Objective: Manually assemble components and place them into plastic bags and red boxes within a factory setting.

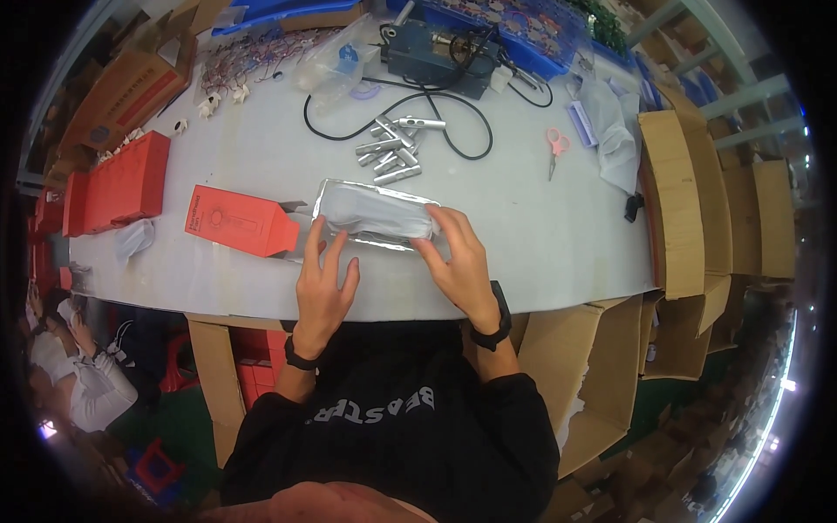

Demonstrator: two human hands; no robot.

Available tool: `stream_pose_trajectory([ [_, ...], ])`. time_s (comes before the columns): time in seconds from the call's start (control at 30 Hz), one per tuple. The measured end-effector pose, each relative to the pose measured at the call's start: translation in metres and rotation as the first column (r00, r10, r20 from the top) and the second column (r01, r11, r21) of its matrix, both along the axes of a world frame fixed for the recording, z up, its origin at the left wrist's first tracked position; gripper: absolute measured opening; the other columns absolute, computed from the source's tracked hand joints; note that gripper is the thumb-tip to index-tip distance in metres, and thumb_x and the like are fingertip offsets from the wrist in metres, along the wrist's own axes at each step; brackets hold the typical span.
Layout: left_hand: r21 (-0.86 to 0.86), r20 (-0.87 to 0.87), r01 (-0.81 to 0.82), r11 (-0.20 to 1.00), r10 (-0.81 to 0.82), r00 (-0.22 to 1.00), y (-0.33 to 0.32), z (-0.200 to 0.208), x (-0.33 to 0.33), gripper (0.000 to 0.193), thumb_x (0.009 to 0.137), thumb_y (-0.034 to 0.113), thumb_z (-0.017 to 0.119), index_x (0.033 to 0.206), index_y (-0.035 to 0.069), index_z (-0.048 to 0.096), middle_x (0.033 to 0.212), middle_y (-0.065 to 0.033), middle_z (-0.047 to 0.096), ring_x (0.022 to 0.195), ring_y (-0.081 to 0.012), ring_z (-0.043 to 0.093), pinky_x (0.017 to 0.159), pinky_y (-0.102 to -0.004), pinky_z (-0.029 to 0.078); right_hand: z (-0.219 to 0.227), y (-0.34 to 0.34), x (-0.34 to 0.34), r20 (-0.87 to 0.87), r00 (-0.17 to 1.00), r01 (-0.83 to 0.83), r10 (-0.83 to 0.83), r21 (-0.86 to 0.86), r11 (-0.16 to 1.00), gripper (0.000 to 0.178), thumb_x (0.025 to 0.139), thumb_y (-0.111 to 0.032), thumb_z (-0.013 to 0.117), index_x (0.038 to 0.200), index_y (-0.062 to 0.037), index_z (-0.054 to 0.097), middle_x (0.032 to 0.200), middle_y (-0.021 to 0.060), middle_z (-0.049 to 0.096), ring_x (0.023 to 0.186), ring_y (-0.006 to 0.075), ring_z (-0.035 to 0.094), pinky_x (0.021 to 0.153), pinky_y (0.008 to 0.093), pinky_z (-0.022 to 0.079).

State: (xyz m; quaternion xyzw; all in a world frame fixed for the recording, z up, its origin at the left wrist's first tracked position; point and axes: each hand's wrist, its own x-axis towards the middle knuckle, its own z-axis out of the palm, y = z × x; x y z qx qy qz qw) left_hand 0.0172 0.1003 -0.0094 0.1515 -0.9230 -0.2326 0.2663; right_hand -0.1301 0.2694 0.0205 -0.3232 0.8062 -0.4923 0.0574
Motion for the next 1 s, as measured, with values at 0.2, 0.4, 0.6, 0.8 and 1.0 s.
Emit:
stream_pose_trajectory([
  [0.2, -0.02, -0.012, 0.01, 1.0, -0.011, 1.0, 0.0, 0.0, -0.001, 0.045, 0.086, 0.004, 0.073, 0.13, 0.001, 0.063, 0.149, -0.027, 0.045, 0.118, -0.0421, 0.062, 0.093, -0.0412, 0.057, 0.0, 0.007, -0.005, -0.052, 0.993, -0.098, 0.101, 0.067, 0.993, 0.038, 0.09, -0.007, 0.073, 0.126, 0.0, 0.062, 0.126, 0.0169, 0.062, 0.11, 0.0321, 0.063, 0.094, 0.035, 0.051],
  [0.4, -0.039, 0.001, -0.017, 0.999, 0.017, 1.0, 0.0, 0.0, -0.001, 0.045, 0.086, 0.002, 0.071, 0.13, 0.007, 0.066, 0.148, -0.0288, 0.043, 0.123, -0.0431, 0.06, 0.096, -0.0432, 0.056, -0.001, -0.01, 0.006, -0.041, 0.999, 0.013, -0.015, -0.039, 0.999, 0.038, 0.095, -0.004, 0.066, 0.131, 0.0006, 0.057, 0.128, 0.0145, 0.058, 0.11, 0.0271, 0.063, 0.093, 0.0318, 0.052],
  [0.6, -0.075, 0.006, -0.01, 0.997, 0.01, 1.0, -0.001, -0.003, 0.0, 0.049, 0.084, -0.001, 0.069, 0.132, 0.011, 0.067, 0.148, -0.0311, 0.042, 0.127, -0.0442, 0.057, 0.097, -0.0442, 0.054, -0.003, -0.022, 0.001, 0.349, 0.93, 0.209, -0.116, -0.243, 0.947, 0.036, 0.099, -0.005, 0.064, 0.133, 0.0026, 0.056, 0.121, 0.0104, 0.06, 0.108, 0.0183, 0.062, 0.091, 0.03, 0.054],
  [0.8, -0.131, -0.019, 0.062, 0.989, -0.065, 0.998, -0.001, 0.011, -0.002, 0.055, 0.081, -0.001, 0.07, 0.135, 0.012, 0.065, 0.146, -0.0338, 0.043, 0.114, -0.0437, 0.06, 0.092, -0.0435, 0.053, 0.006, -0.021, -0.011, 0.508, 0.834, 0.341, -0.217, -0.163, 0.926, 0.039, 0.1, -0.016, 0.067, 0.131, 0.0049, 0.058, 0.104, 0.0096, 0.066, 0.094, 0.0154, 0.065, 0.084, 0.0306, 0.057],
  [1.0, -0.215, -0.052, 0.037, 0.976, -0.049, 0.997, 0.002, 0.005, -0.004, 0.06, 0.081, 0.001, 0.071, 0.139, 0.011, 0.061, 0.146, -0.0339, 0.044, 0.105, -0.0422, 0.063, 0.088, -0.042, 0.053, 0.015, -0.013, -0.009, 0.639, 0.732, 0.411, -0.238, -0.135, 0.902, 0.042, 0.1, -0.023, 0.068, 0.13, 0.0053, 0.06, 0.101, 0.0119, 0.068, 0.088, 0.0152, 0.067, 0.076, 0.0297, 0.058],
])
